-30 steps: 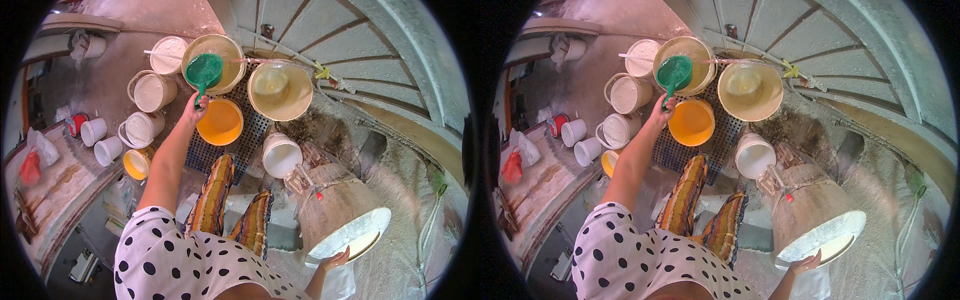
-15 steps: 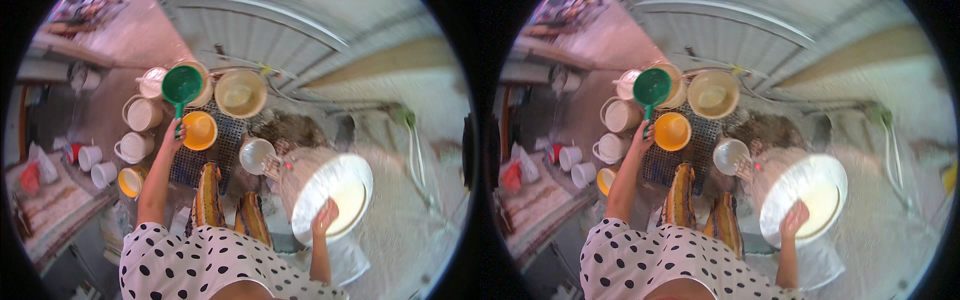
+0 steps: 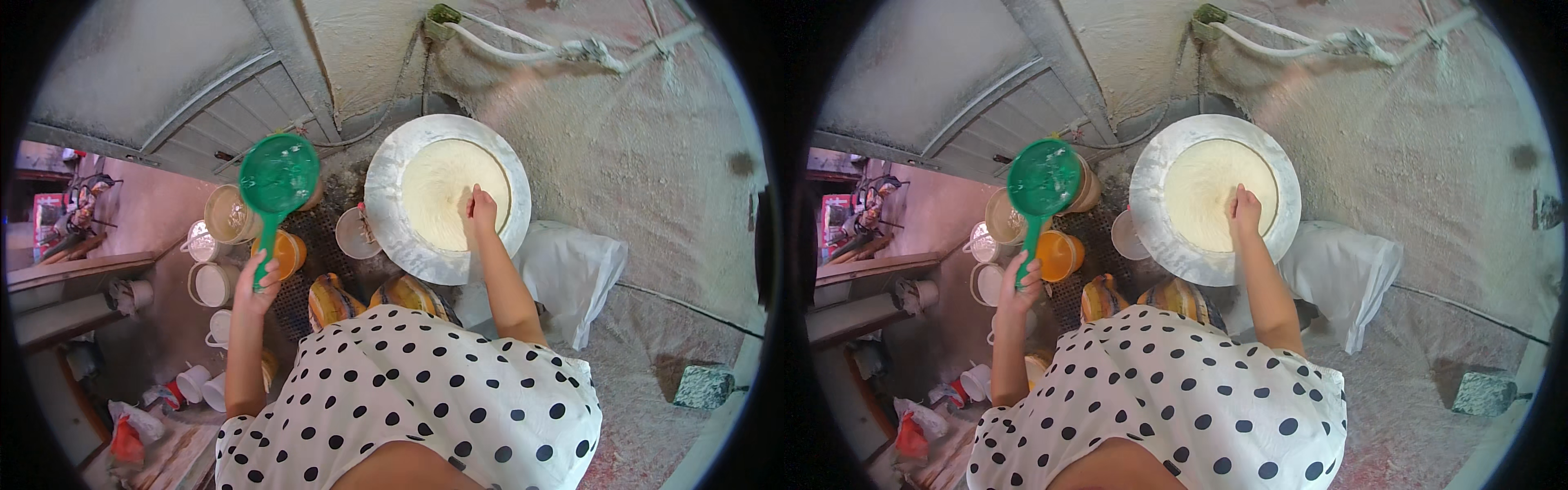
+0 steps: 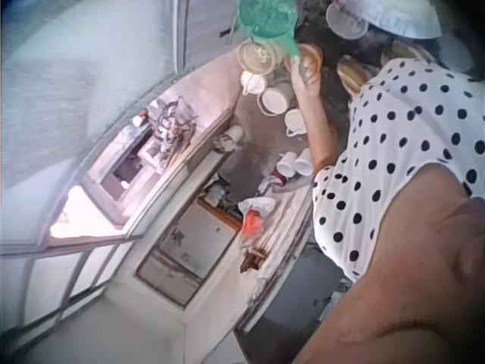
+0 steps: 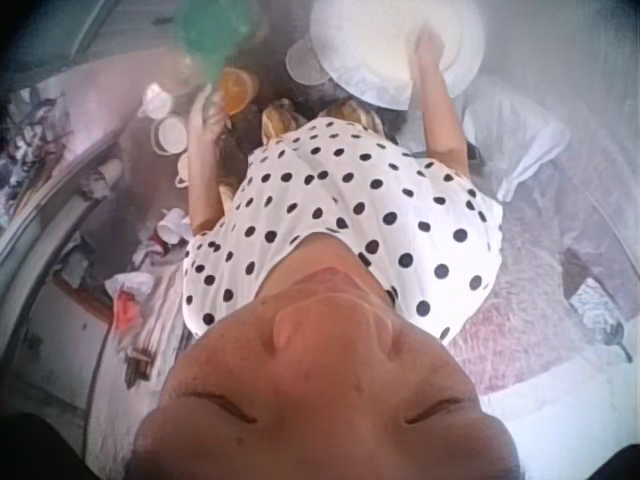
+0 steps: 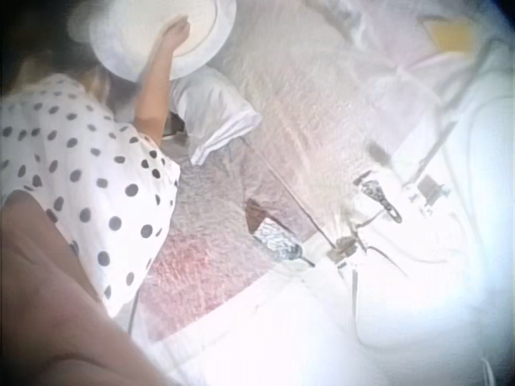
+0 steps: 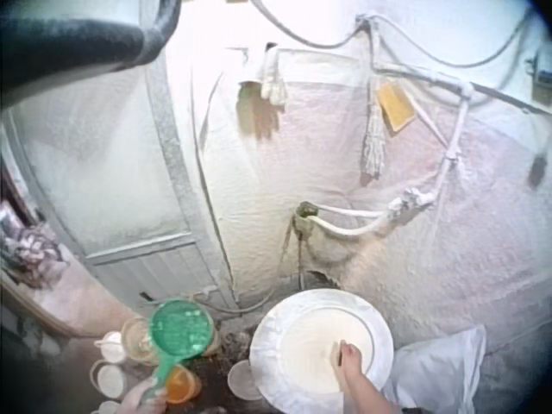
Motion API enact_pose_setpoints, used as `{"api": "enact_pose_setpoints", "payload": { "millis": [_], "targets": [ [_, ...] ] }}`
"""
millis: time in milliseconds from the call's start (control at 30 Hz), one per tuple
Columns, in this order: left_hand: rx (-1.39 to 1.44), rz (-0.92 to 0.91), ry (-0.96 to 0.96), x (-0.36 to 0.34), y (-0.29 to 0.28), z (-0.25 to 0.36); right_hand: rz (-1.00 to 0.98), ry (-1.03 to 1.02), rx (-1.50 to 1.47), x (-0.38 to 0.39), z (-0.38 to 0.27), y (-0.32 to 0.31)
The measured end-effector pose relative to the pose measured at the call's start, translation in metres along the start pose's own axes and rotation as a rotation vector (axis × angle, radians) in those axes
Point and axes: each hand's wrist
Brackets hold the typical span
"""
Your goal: The person adds white powder into a ceramic mold using a scoop and then pours water from a green pitcher to mix the material inside the mold.
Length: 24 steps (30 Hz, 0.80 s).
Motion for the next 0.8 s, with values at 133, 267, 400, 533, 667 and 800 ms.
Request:
{"api": "enact_pose_setpoints", "payload": {
  "millis": [133,267,400,533,667,800],
  "targets": [
    [-0.123,-0.104,-0.046,-0.004,0.083,-0.040,-0.183,0.330,-0.474,-0.011,-0.009,0.000],
    [-0.285,-0.165,-0.125,-0.020,0.141,-0.075,-0.197,0.507,-0.726,-0.025,-0.005,0.017],
    [-0.420,-0.163,-0.138,-0.034,0.175,-0.107,-0.207,0.534,-0.785,-0.032,-0.005,0.032],
    [-0.606,-0.129,-0.104,-0.035,0.204,-0.122,-0.114,0.507,-0.731,-0.039,-0.002,0.036],
    [-0.760,-0.056,-0.071,-0.036,0.217,-0.128,-0.176,0.489,-0.696,-0.049,0.014,0.028],
    [-0.827,-0.045,-0.046,-0.032,0.224,-0.128,-0.160,0.496,-0.781,-0.055,0.028,0.032]
  ]
}}
Point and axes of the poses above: each hand's wrist, its own x-axis away from the middle knuckle, its own y-axis out of the palm, z = x × y, and after that the axes turned 13 degrees about -x, right-handed
